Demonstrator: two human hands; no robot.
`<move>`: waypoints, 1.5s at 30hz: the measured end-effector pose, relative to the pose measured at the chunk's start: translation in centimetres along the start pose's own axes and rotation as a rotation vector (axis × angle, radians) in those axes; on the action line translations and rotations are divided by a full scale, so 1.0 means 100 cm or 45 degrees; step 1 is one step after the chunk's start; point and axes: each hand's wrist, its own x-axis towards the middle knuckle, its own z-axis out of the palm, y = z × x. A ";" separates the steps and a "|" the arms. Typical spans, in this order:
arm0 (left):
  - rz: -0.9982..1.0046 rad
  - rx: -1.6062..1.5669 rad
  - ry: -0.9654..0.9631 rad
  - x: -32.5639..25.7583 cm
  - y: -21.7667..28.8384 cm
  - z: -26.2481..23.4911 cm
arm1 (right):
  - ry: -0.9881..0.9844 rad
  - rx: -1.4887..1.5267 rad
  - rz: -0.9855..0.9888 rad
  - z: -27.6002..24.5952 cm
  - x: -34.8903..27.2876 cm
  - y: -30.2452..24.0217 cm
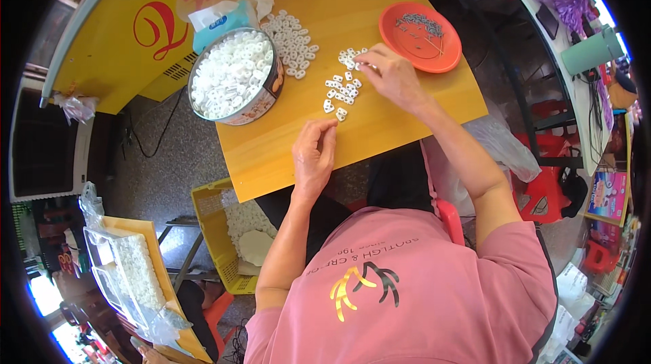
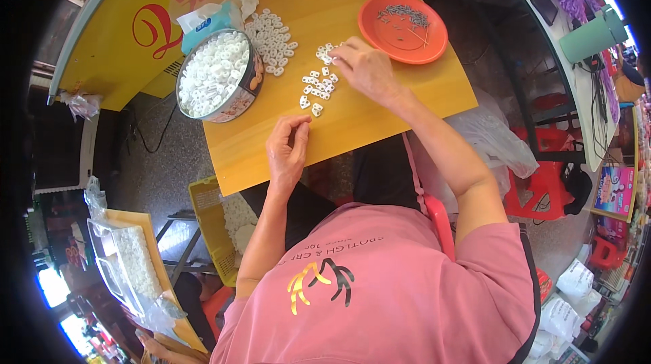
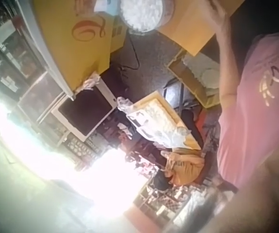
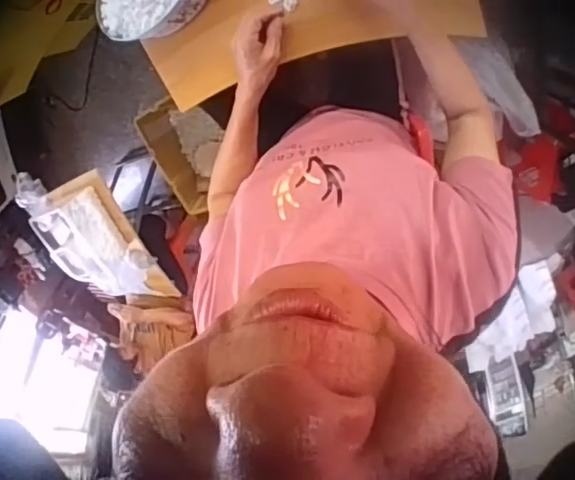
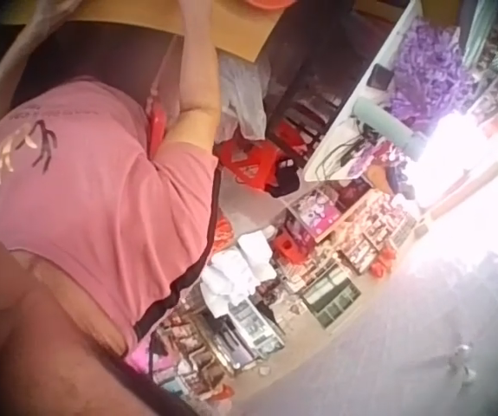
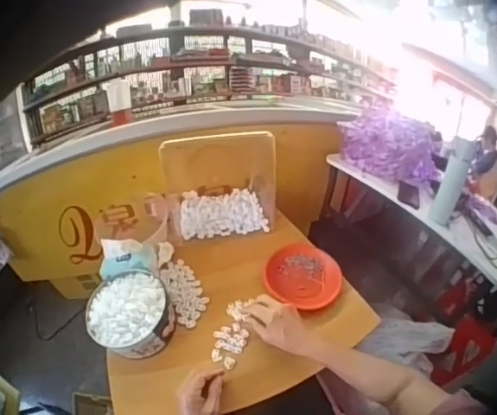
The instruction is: Manually inserting small metal pins into white plastic components on a workbench.
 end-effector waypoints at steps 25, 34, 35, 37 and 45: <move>0.052 0.026 -0.023 0.002 -0.001 0.000 | -0.257 0.556 0.472 -0.012 -0.005 -0.005; 0.030 0.056 -0.035 0.000 -0.004 0.004 | -0.102 -0.019 0.297 -0.029 -0.033 0.003; 0.018 0.070 -0.030 0.000 -0.005 0.004 | -0.097 -0.020 0.301 -0.030 -0.034 0.004; 0.016 0.075 -0.036 0.000 -0.004 0.003 | -0.052 0.003 0.321 -0.031 -0.034 0.007; 0.014 0.086 -0.036 0.001 -0.002 0.004 | -0.008 -0.238 0.132 -0.022 -0.024 0.013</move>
